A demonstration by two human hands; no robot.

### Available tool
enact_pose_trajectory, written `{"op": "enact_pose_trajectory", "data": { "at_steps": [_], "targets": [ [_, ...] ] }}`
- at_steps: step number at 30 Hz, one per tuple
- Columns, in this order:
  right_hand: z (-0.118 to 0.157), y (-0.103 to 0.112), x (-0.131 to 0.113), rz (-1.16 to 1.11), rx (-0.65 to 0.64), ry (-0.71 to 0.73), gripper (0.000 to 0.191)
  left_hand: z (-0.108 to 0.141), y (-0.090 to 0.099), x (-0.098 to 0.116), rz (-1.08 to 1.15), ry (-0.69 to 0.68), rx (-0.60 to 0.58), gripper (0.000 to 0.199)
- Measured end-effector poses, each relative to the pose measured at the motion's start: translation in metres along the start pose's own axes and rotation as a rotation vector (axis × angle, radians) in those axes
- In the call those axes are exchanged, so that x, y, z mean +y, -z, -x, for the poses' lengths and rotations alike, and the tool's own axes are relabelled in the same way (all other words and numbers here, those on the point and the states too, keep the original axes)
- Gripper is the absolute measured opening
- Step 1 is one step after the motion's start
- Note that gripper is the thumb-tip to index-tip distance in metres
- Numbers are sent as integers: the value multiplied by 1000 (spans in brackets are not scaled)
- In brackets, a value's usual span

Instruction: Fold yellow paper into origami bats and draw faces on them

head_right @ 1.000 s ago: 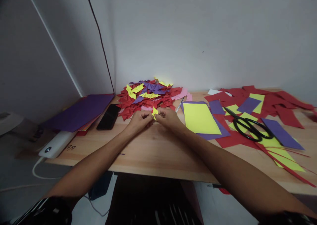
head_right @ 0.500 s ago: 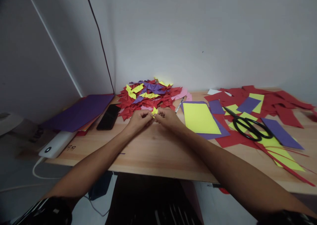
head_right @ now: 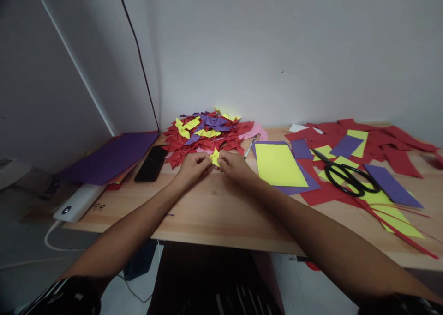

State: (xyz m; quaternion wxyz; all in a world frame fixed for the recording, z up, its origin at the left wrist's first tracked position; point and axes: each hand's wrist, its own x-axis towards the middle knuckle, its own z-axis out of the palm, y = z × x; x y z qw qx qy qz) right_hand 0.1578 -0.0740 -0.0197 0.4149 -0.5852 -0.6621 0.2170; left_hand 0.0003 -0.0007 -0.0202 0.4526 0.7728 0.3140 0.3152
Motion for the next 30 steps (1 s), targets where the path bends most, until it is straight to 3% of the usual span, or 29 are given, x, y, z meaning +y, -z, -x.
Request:
{"op": "enact_pose_trajectory", "data": {
  "at_steps": [8, 20, 30],
  "targets": [
    [-1, -2, 3, -85, 53, -44, 16, 3, -1, 3, -102, -48, -64, 27],
    [-2, 0, 1, -40, 39, -22, 15, 4, -1, 0, -55, -42, -92, 29],
    [-1, 1, 2, -124, 4, -49, 15, 0, 0, -3, 30, 16, -49, 23]
  ]
}}
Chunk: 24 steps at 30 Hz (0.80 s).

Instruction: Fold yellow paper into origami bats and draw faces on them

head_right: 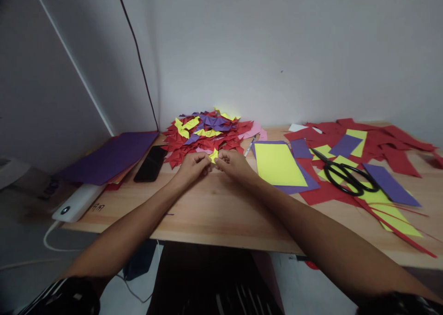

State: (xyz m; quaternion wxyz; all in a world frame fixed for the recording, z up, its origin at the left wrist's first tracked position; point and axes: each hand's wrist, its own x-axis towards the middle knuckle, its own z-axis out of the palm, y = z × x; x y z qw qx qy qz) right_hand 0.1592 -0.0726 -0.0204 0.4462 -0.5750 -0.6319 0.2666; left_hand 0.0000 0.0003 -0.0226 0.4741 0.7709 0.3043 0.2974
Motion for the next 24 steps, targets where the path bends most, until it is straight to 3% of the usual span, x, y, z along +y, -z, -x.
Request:
{"op": "enact_pose_trajectory", "data": {
  "at_steps": [14, 19, 24],
  "targets": [
    [2, -5, 5, -20, 67, 49, 8, 0, 1, 12, 243, 114, 6, 16],
    [3, -5, 3, -120, 130, 116, 18, -3, 2, 11, 352, 181, 29, 14],
    [4, -3, -3, 1, 115, 208, 17, -4, 4, 11, 417, 199, 35, 14]
  ]
}}
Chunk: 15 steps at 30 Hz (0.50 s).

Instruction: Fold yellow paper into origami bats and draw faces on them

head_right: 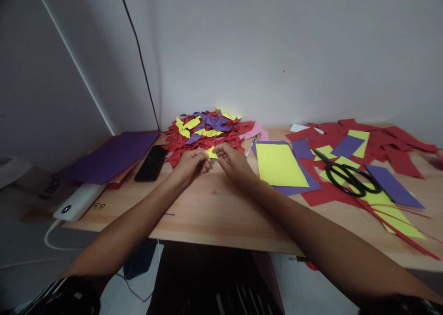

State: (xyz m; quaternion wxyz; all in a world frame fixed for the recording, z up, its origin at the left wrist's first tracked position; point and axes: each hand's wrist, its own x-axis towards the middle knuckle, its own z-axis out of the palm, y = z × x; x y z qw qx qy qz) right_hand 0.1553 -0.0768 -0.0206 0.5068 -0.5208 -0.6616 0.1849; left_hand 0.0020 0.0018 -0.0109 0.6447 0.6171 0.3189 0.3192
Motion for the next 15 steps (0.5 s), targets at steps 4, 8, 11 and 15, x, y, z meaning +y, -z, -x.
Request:
{"op": "enact_pose_trajectory", "data": {
  "at_steps": [4, 8, 11, 15],
  "targets": [
    [0, 1, -4, 64, -1, -25, 11, 2, -1, 2, 1, 16, -44, 15],
    [1, 3, -6, 108, 45, -58, 11, 4, -3, 2, -10, 21, -83, 15],
    [1, 4, -5, 112, 61, -29, 12, 4, -3, 1, -42, 16, -93, 16],
    [1, 4, -4, 88, 64, -45, 14, 5, -3, 1, -70, 19, -99, 17]
  ]
}}
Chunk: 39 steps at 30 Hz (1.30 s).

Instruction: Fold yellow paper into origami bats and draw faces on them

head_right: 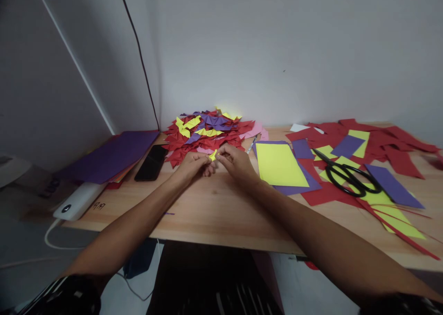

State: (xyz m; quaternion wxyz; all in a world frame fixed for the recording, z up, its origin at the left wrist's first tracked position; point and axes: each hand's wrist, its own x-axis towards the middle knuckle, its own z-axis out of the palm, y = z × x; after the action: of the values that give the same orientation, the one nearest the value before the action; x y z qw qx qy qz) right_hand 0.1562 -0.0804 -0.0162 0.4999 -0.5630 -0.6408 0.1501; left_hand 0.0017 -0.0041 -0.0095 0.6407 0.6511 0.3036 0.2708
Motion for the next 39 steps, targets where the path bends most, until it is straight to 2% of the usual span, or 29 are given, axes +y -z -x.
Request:
{"op": "enact_pose_trajectory", "data": {
  "at_steps": [14, 17, 22, 29, 35, 39],
  "targets": [
    [-2, -1, -2, 35, 32, -81, 13, 0, -2, -1, -49, -26, -73, 19],
    [-2, 0, -3, 47, 26, -79, 13, 1, -4, -3, -94, -52, -58, 14],
    [-2, -1, -2, 27, -4, -70, 13, 0, -5, -6, -114, -79, -21, 19],
    [-1, -4, 1, -11, 3, -60, 14, 5, -5, 0, -61, -75, -43, 18],
    [-2, -5, 4, -129, 43, -161, 18, 4, -5, 0, -5, -70, -11, 16],
    [-3, -3, 7, -84, -50, -150, 21, 2, -4, -3, -35, -100, 17, 18]
  ]
}}
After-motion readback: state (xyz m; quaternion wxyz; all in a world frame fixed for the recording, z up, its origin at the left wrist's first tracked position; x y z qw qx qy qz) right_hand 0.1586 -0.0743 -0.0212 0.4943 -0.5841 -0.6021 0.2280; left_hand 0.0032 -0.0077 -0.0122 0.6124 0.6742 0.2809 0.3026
